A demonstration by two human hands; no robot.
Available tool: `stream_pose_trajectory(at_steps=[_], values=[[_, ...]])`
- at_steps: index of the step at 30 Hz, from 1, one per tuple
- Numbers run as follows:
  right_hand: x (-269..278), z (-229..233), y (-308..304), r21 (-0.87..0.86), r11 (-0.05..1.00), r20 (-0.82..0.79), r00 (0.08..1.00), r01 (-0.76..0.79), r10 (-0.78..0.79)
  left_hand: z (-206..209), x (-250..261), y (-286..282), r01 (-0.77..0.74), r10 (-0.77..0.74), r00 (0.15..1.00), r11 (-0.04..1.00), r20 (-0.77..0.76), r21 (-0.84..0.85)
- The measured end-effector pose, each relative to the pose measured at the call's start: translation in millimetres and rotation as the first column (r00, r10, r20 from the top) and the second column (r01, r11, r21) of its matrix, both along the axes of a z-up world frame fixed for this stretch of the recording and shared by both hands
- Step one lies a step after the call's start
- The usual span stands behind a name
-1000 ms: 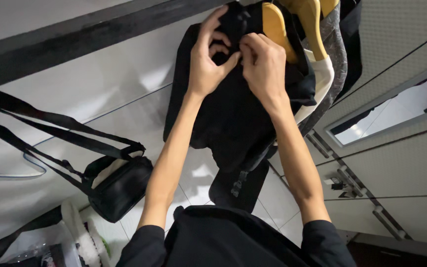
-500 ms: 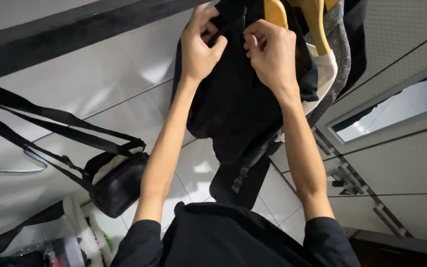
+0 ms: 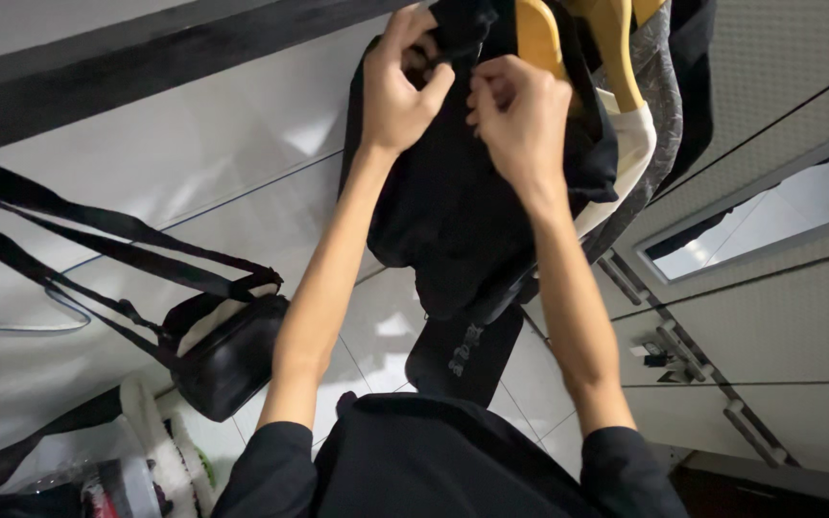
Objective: The person takes a black shirt from a red laundry basket, unfolds it, and places it on a wooden hanger. They then hang the shirt on a rack inside a wardrobe. The person repeats this process with another black shirt, carefully aligning it on the hanger before placing it on the rack.
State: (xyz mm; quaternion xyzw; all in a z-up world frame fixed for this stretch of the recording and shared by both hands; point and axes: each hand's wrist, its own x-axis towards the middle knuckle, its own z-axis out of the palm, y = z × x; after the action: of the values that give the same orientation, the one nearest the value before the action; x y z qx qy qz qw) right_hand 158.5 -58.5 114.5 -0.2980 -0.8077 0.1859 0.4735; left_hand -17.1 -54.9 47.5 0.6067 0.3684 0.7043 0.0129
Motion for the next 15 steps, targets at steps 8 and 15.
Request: stream_pose_trajectory(at_steps=[8,15], values=[[-22,-33,-12,0.043,0.996,-0.226,0.972,0.079,-0.067,45,3,-11,-0.071,0.085,0.983,0.994,-0.162,0.088],[-35,-51,-9,0.070,0.996,-0.380,0.925,0.061,-0.031,40,-14,0,0.077,-0.066,0.995,0.983,0.075,-0.167]])
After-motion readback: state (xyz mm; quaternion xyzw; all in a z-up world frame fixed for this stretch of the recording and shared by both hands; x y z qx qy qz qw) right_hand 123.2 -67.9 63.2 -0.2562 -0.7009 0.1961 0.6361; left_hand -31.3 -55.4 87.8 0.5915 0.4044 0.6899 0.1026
